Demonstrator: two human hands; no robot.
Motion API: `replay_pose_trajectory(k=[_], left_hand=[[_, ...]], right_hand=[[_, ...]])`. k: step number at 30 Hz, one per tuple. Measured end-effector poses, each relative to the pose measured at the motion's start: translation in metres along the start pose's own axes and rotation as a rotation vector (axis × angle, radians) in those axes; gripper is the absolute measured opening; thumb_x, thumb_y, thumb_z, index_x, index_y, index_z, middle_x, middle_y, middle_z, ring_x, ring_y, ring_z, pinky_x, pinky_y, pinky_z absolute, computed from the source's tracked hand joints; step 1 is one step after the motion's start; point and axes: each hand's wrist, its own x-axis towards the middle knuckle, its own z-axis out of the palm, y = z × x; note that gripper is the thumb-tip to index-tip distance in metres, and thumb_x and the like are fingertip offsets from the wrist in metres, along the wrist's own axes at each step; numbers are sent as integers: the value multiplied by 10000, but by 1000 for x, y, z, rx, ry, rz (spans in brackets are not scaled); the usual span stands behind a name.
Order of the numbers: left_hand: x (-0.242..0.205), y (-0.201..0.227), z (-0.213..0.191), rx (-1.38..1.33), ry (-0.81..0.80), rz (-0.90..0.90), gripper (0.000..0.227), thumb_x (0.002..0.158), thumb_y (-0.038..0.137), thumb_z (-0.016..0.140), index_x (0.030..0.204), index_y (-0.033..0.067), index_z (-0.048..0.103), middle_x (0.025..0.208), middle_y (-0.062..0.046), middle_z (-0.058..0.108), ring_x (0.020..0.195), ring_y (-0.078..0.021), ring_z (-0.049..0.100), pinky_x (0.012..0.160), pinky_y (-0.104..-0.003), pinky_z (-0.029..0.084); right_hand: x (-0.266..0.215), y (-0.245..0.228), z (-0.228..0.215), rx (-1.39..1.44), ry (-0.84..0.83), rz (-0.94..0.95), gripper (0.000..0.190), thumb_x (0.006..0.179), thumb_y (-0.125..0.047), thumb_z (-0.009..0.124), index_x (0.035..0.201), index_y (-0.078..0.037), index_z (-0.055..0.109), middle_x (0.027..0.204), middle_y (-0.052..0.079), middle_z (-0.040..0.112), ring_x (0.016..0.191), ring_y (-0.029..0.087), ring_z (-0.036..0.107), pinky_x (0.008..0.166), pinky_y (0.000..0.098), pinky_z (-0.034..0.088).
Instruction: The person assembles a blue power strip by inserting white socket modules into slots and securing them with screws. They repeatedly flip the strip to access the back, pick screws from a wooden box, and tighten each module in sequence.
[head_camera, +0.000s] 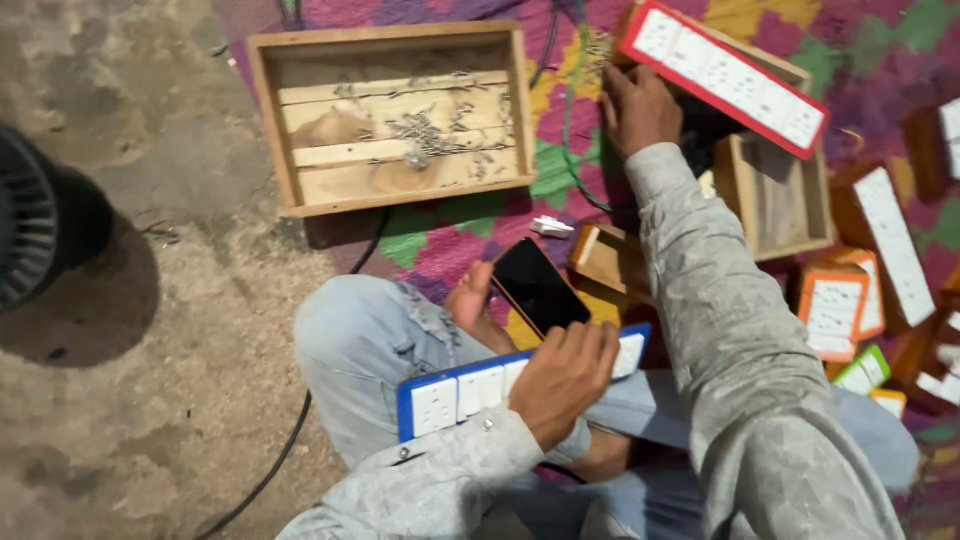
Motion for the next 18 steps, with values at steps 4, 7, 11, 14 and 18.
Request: replay_pose_trajectory(k=[4, 7, 11, 14, 18], left_hand=[[1, -4, -5, -47, 14, 11, 461, 858, 195, 594, 1253, -43, 600, 984, -91, 612, 892, -199, 575, 739, -308, 428], [1, -8, -10, -85, -17, 20, 497, 855, 196, 595, 1277, -67, 590, 982, -99, 607, 885, -203, 569, 722, -307, 420], [2, -9, -13, -94, -35, 37, 529, 824, 200, 592, 1277, -73, 585, 961, -101, 602, 889, -209, 572, 725, -307, 423], [0, -7, -11, -88, -17, 26, 512, 838, 189, 606, 1281, -67, 586, 961, -95, 598, 883, -206, 568, 731, -309, 422], [-1, -4, -6, -59, 16, 1, 493, 842, 181, 624, 1276, -50, 590, 968, -78, 598, 882, -194, 568, 736, -306, 424]], right_hand=[[7, 10, 18, -72, 18, 6, 158, 969, -185, 787, 1125, -170, 764, 1000, 125, 672, 887, 353, 665, 711, 482, 527], [6, 19, 29, -47, 23, 55, 72, 1023, -223, 804, 1015, -179, 747, 1049, 79, 680, 943, 334, 671, 776, 473, 543], [4, 31, 40, -77, 16, 6, 93, 973, -165, 779, 1011, -119, 707, 1045, 97, 658, 929, 341, 660, 741, 464, 540], [6, 36, 46, -256, -10, -185, 103, 938, -67, 728, 989, -60, 639, 1037, 125, 629, 951, 337, 644, 739, 440, 538], [12, 37, 42, -308, -6, -368, 169, 877, -20, 703, 977, -17, 566, 1004, 160, 579, 981, 349, 612, 804, 427, 543]])
